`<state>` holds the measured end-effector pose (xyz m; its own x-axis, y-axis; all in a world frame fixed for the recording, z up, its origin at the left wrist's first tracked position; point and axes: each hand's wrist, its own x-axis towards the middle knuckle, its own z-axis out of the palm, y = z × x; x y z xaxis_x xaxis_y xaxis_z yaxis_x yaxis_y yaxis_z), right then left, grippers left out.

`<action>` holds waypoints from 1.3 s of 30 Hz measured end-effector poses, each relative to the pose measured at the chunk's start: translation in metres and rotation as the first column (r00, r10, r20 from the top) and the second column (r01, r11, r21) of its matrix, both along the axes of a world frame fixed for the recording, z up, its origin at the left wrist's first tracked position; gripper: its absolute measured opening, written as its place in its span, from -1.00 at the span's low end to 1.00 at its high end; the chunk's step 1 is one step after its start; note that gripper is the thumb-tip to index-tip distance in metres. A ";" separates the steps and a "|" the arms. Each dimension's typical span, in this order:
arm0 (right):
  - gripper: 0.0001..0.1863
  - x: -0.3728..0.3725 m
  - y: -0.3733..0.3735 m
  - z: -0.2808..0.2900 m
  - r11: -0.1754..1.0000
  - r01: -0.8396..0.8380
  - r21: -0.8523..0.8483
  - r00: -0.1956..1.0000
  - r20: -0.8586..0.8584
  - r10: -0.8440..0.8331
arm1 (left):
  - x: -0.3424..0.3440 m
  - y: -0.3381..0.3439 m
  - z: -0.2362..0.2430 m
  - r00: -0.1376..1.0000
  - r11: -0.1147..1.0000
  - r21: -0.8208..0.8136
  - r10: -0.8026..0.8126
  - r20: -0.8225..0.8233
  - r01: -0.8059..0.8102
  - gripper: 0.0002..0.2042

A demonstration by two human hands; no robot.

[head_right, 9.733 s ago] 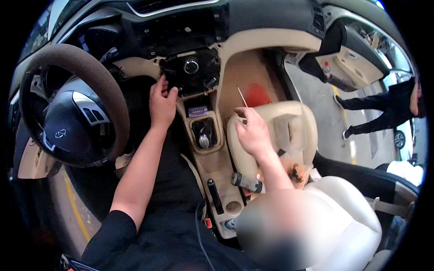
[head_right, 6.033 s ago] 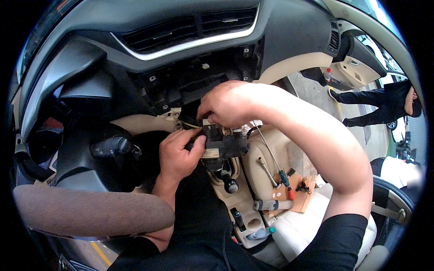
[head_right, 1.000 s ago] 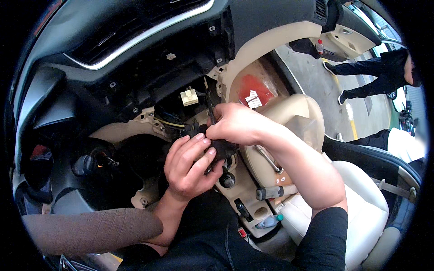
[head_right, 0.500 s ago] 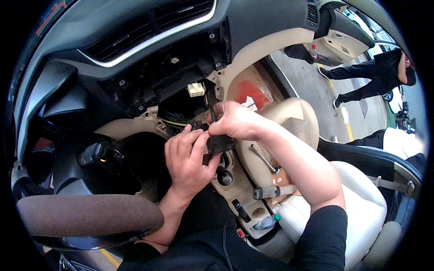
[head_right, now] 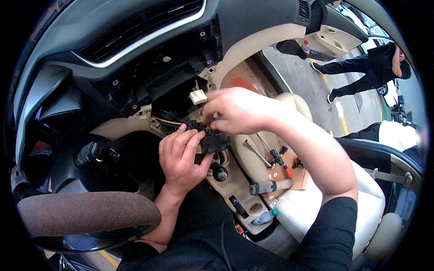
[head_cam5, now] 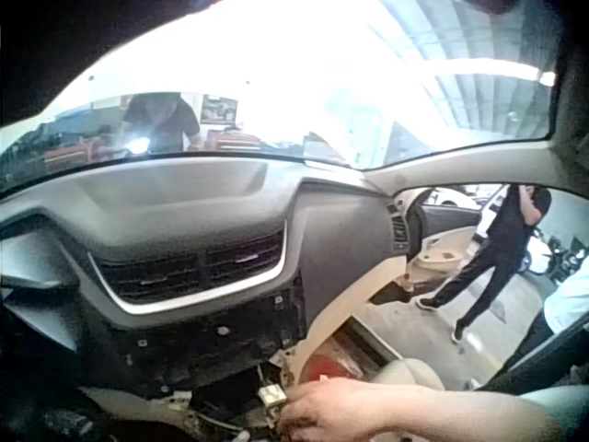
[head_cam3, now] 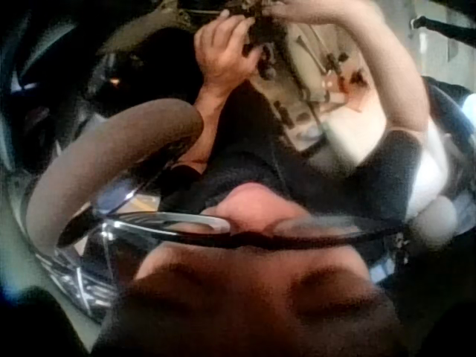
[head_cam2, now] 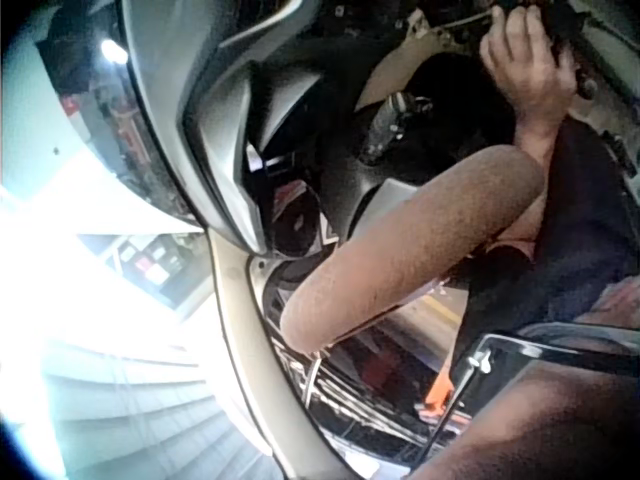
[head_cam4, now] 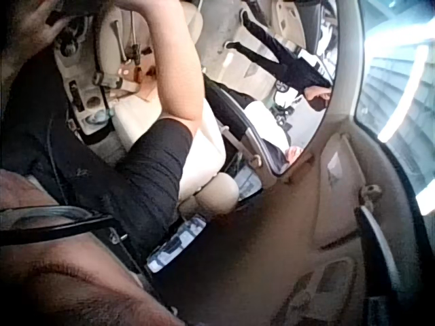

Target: The person walks through a garage and enters a white sedan. They remove the center console panel and the car radio unit, then use a screwdriver to unscrew and remove the dashboard trim and ignition switch assembly.

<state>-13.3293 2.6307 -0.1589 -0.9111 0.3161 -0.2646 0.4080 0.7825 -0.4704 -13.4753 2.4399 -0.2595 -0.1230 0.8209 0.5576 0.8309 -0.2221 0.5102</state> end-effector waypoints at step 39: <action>-0.56 -0.073 0.029 -0.004 0.955 0.063 -0.289 0.715 0.680 0.159 | 0.000 0.000 0.009 1.000 1.000 -0.025 -0.006 0.003 0.006 -0.47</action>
